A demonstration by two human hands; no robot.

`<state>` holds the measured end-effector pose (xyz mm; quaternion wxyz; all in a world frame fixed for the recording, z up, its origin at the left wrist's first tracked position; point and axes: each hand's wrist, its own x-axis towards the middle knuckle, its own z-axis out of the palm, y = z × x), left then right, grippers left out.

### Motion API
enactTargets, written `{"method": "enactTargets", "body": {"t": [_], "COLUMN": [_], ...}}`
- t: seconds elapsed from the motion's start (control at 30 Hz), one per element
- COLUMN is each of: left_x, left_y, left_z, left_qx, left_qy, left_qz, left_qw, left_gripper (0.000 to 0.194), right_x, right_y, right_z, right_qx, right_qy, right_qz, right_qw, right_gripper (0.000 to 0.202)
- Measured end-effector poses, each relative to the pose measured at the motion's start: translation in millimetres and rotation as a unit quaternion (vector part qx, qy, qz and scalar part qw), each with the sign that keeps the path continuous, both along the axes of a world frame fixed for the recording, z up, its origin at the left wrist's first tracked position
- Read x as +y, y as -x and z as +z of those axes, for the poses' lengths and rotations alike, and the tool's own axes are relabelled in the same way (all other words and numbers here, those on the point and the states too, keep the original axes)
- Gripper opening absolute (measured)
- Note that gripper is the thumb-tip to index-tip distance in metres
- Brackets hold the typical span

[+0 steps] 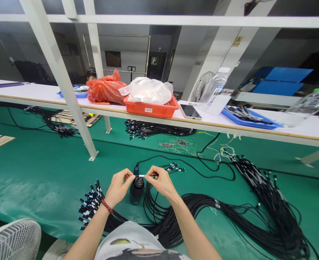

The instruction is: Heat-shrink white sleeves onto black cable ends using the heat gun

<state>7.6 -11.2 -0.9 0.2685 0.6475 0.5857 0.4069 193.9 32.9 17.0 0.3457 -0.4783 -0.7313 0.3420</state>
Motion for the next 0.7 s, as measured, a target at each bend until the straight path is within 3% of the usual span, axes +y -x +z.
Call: {"method": "enactTargets", "body": {"t": [0.37, 0.53, 0.6, 0.7], "left_x": [-3, -5, -2, 6], "left_y": [0, 1, 6, 19], "left_z": [3.3, 4.8, -0.8, -20.7], "left_qx": [-0.016, -0.017, -0.045, -0.114], "left_qy": [-0.021, -0.020, -0.018, -0.001], "left_qz": [0.013, 0.000, 0.008, 0.032], "left_qw": [1.000, 1.000, 0.999, 0.993], "left_gripper": [0.014, 0.032, 0.041, 0.043], "right_x": [0, -2, -1, 1], "right_y": [-8, -13, -19, -37], "right_z": [-8.1, -7.8, -11.1, -27.4], "right_qx": [0.038, 0.068, 0.104, 0.204], "right_qy": [0.020, 0.028, 0.031, 0.039], "right_qz": [0.034, 0.046, 0.021, -0.069], "right_qw": [0.998, 0.996, 0.994, 0.976], "right_gripper": [0.010, 0.020, 0.028, 0.035]}}
